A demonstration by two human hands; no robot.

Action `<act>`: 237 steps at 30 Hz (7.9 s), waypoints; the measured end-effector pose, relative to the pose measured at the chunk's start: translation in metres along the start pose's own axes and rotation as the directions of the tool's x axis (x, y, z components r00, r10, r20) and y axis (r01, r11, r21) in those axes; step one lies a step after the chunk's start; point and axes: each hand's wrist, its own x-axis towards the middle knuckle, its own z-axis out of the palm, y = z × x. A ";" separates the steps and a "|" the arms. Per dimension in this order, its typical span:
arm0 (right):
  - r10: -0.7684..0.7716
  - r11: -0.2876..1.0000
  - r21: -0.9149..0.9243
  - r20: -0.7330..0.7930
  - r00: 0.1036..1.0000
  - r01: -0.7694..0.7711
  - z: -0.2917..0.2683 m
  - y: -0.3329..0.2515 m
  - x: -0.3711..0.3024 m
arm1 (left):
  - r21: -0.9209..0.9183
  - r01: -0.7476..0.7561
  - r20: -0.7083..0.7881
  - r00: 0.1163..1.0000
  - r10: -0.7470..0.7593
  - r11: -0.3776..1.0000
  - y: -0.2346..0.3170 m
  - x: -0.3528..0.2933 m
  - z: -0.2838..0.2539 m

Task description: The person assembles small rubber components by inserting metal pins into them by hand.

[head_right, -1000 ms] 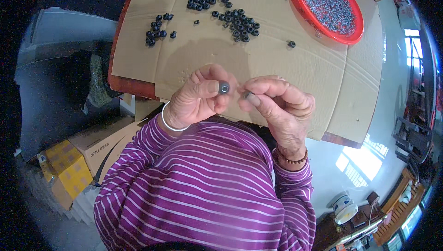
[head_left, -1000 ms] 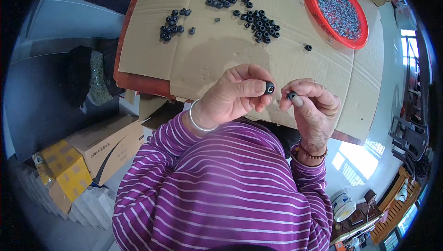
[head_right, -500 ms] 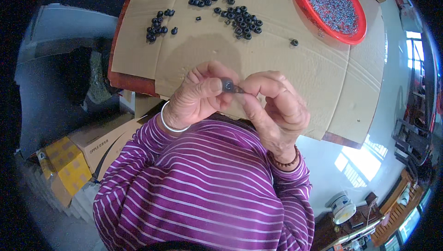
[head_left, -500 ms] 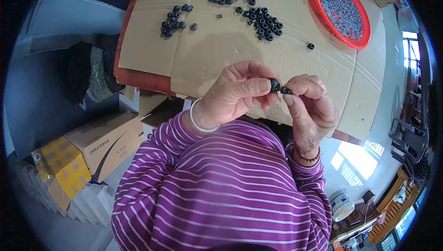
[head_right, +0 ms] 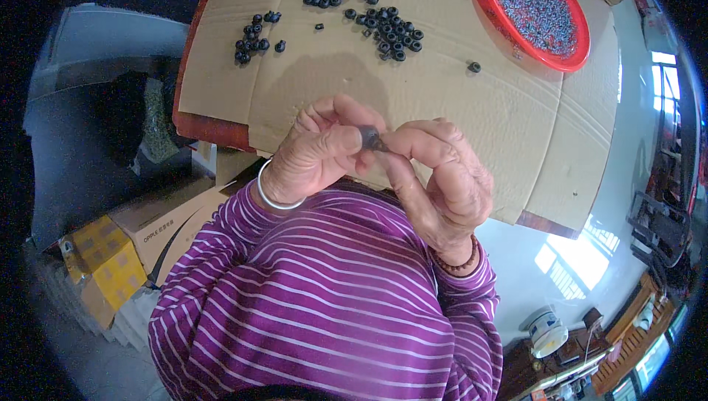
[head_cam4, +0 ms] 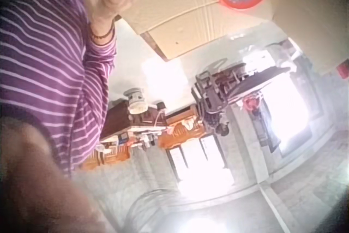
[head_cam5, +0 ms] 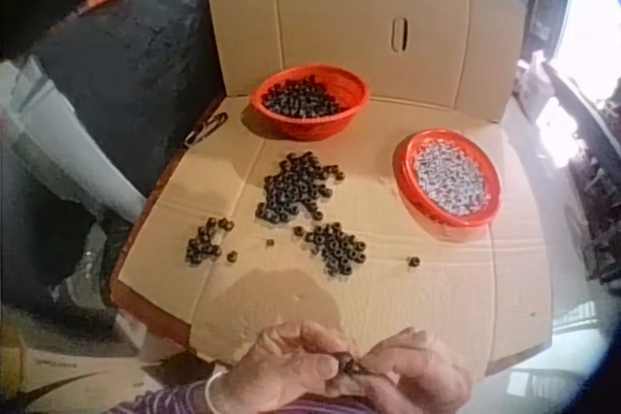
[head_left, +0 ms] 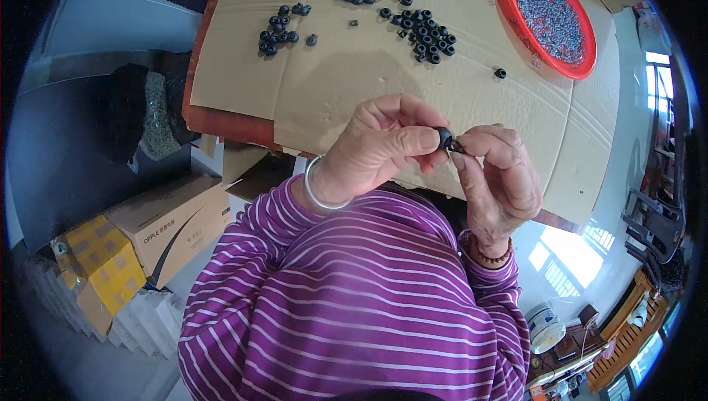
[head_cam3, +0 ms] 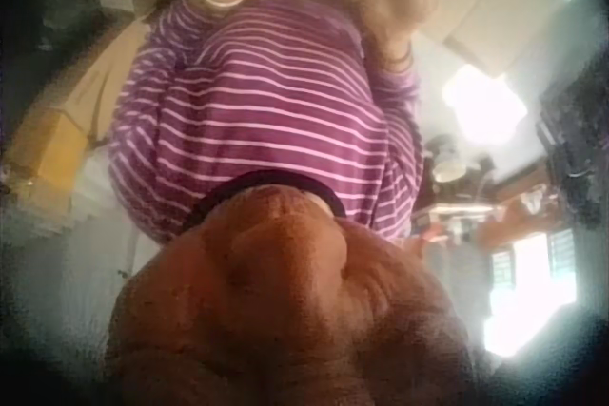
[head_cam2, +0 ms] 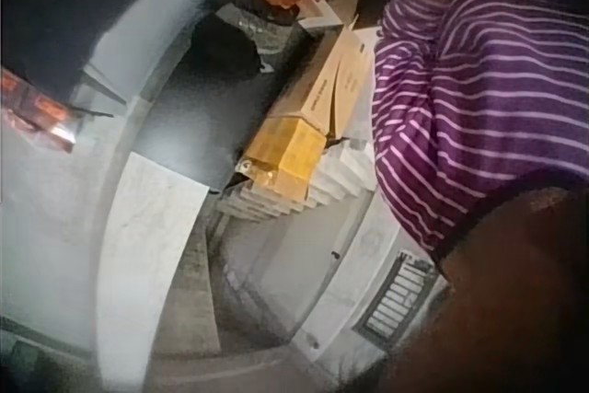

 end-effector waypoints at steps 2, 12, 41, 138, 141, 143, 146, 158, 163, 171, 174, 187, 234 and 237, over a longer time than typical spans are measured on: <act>-0.012 0.999 -0.031 0.003 1.000 0.012 0.000 -0.001 0.001 | 0.028 -0.025 0.008 1.000 0.025 0.999 -0.001 0.000 -0.001; 0.000 0.996 -0.084 0.054 0.999 0.004 -0.001 -0.006 0.002 | 0.188 -0.049 0.032 0.999 0.044 0.981 0.006 -0.002 -0.002; -0.043 0.999 0.015 0.031 0.999 0.042 -0.002 -0.009 -0.003 | 0.529 -0.462 0.220 0.884 0.412 0.711 0.006 0.001 0.004; 0.153 0.911 0.351 0.197 0.968 -0.216 -0.017 0.019 0.004 | 0.177 0.044 -0.044 0.998 -0.036 0.983 0.006 0.003 0.007; 0.101 0.967 0.219 0.138 0.985 -0.129 -0.013 0.012 0.003 | 0.213 -0.032 -0.044 0.998 0.043 0.977 0.004 0.004 0.007; 0.115 0.981 0.141 0.110 0.987 -0.130 -0.011 0.008 0.002 | 0.256 -0.073 -0.087 0.991 0.098 0.964 0.003 0.004 0.007; 0.128 0.983 0.120 0.109 0.986 -0.141 -0.010 0.009 0.000 | 0.248 -0.114 -0.080 0.987 0.137 0.962 0.001 0.003 0.007; 0.055 0.992 0.103 0.140 0.989 -0.069 -0.010 0.008 0.003 | 0.138 -0.055 0.045 0.998 0.049 0.989 -0.001 0.005 -0.009; 0.120 0.993 0.004 0.114 0.986 -0.121 -0.007 0.003 0.002 | 0.181 -0.062 0.007 0.998 0.061 0.982 -0.005 0.009 -0.012; 0.121 0.991 0.044 0.065 0.990 -0.124 -0.005 0.006 -0.001 | 0.177 -0.090 -0.028 0.995 0.096 0.980 -0.008 0.009 -0.009; 0.074 0.997 -0.026 0.066 0.995 -0.072 -0.005 0.005 0.000 | 0.173 -0.086 -0.034 0.995 0.093 0.981 -0.006 0.008 -0.008; 0.080 0.996 -0.050 0.051 0.995 -0.078 -0.005 0.005 -0.005 | 0.161 -0.044 -0.036 0.998 0.050 0.986 -0.009 0.009 -0.008; 0.015 0.894 0.295 0.734 0.679 -0.338 -0.023 -0.026 0.004 | 0.143 0.520 0.101 0.839 -0.535 0.842 0.012 -0.040 0.011; 0.025 0.860 0.323 0.745 0.666 -0.394 -0.020 -0.032 -0.003 | 0.261 0.468 0.137 0.847 -0.513 0.844 0.003 -0.046 0.008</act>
